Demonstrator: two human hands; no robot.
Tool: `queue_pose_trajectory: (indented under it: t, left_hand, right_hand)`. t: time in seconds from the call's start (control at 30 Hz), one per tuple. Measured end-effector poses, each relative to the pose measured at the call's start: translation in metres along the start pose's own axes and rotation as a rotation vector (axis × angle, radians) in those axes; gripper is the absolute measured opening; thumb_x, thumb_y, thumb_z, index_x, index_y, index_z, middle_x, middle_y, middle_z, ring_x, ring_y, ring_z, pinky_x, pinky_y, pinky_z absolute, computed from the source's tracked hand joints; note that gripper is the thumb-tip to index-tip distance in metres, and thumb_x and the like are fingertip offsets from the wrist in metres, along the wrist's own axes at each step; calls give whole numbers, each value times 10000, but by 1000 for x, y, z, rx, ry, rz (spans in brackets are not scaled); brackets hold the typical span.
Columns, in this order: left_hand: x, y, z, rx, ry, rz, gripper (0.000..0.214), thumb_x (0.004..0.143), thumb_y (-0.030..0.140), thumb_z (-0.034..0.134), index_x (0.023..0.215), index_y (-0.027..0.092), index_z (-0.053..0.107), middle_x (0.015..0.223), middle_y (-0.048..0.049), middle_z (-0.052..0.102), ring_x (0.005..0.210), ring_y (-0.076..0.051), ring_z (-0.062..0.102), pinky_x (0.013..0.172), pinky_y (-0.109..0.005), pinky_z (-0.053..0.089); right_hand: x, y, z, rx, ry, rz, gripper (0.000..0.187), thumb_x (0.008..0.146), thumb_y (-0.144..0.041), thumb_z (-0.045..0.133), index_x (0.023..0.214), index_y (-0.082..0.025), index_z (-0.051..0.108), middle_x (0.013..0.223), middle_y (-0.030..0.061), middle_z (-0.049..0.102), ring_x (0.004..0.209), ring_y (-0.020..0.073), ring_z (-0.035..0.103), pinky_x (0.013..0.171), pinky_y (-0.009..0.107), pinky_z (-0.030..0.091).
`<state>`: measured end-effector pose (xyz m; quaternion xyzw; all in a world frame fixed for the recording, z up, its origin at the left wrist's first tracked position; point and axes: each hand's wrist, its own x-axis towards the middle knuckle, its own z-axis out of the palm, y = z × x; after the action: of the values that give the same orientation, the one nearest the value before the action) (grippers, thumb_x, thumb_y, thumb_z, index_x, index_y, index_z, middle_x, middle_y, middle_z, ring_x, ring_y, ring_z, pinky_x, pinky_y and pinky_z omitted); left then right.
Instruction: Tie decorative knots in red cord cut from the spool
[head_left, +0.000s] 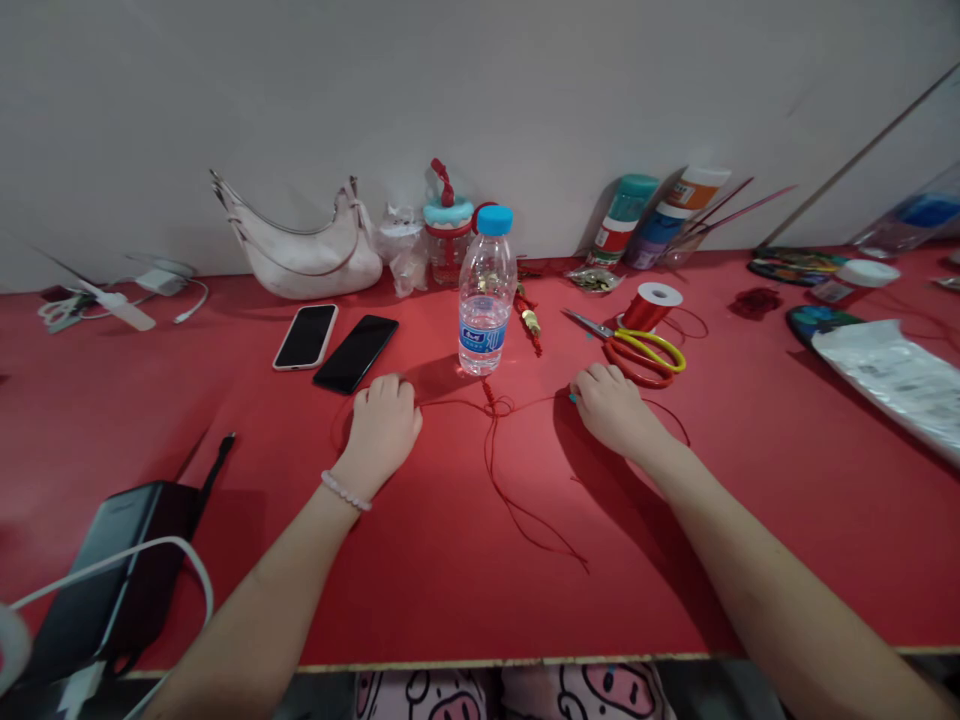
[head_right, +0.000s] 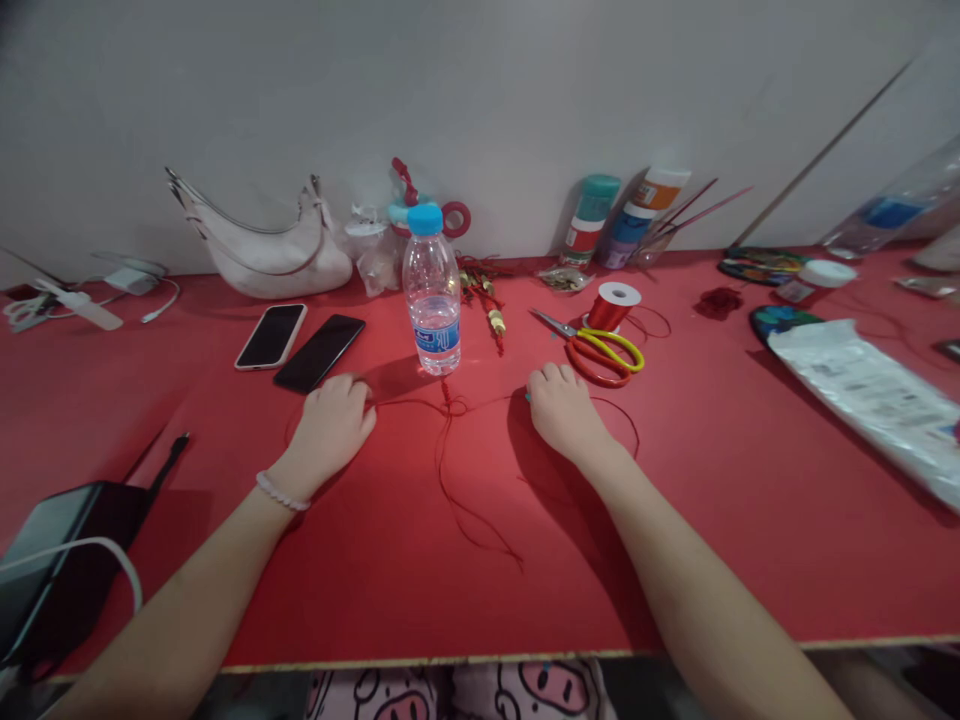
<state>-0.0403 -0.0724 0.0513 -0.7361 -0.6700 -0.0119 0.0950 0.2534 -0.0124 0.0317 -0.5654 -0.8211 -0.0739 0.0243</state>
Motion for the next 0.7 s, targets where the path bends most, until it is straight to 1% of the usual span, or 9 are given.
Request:
queue_pose_trajectory:
  t: [0.1, 0.17, 0.27, 0.33, 0.43, 0.53, 0.6, 0.63, 0.7]
  left_hand:
    - [2, -1, 4, -47, -21, 71, 229, 885, 160, 379, 977, 119, 584, 1158, -151, 556, 1032, -269, 521, 805, -387, 430]
    - [2, -2, 5, -47, -15, 78, 243, 887, 136, 362, 963, 118, 592, 1172, -155, 553, 1054, -270, 514, 815, -388, 426]
    - [-1, -4, 4, 3, -8, 36, 226, 853, 120, 392, 935, 99, 602, 1124, -174, 568, 1046, -291, 518, 819, -416, 419]
    - [-2, -4, 1, 38, -10, -7, 208, 827, 139, 424, 904, 88, 610, 1075, -181, 576, 1024, -305, 524, 825, -437, 414]
    - [-3, -3, -2, 55, -7, -42, 203, 806, 170, 444, 871, 87, 618, 1042, -179, 577, 1018, -313, 526, 855, -456, 403]
    - [-3, -1, -1, 33, 11, -41, 203, 800, 173, 449, 896, 97, 611, 1055, -174, 578, 1027, -309, 524, 862, -455, 405]
    - [-2, 0, 1, -1, 27, 11, 233, 813, 170, 442, 972, 99, 597, 1138, -176, 564, 1070, -303, 510, 865, -443, 411]
    - [-1, 1, 2, -23, 32, 54, 263, 825, 169, 432, 1028, 99, 583, 1194, -175, 547, 1102, -297, 497, 874, -437, 411]
    - [-1, 5, 5, -76, 32, 150, 330, 854, 170, 402, 1148, 103, 538, 1290, -162, 507, 1170, -282, 463, 910, -425, 403]
  right_hand:
    - [1, -2, 2, 66, 21, -38, 157, 850, -157, 410, 892, -139, 560, 932, 130, 558, 859, 247, 457, 655, 322, 319]
    - [1, -3, 2, 73, 5, -54, 175, 851, -137, 387, 888, -142, 557, 941, 129, 555, 861, 243, 457, 651, 319, 320]
    - [0, -3, 0, 28, -33, -42, 229, 835, -74, 347, 874, -129, 565, 938, 138, 553, 848, 241, 456, 651, 322, 321]
    - [-1, -1, -1, -4, -38, -22, 245, 827, -57, 341, 878, -119, 572, 931, 147, 555, 840, 245, 459, 648, 328, 324]
    - [-2, 1, -3, -30, -26, 9, 240, 829, -74, 348, 878, -114, 580, 927, 156, 564, 848, 263, 472, 639, 334, 335]
    - [0, -1, -3, 6, 6, 20, 215, 842, -130, 380, 901, -116, 587, 933, 161, 578, 876, 281, 488, 672, 356, 371]
    - [0, -6, -3, 83, 52, -28, 237, 851, -174, 407, 1004, -116, 579, 1010, 168, 587, 937, 289, 494, 730, 383, 402]
    - [0, -10, -4, 131, 74, -85, 279, 857, -189, 412, 1084, -122, 559, 1085, 169, 581, 993, 289, 489, 775, 397, 410]
    - [-1, -20, -4, 215, 94, -244, 388, 872, -202, 406, 1250, -154, 479, 1263, 147, 525, 1136, 277, 446, 877, 418, 401]
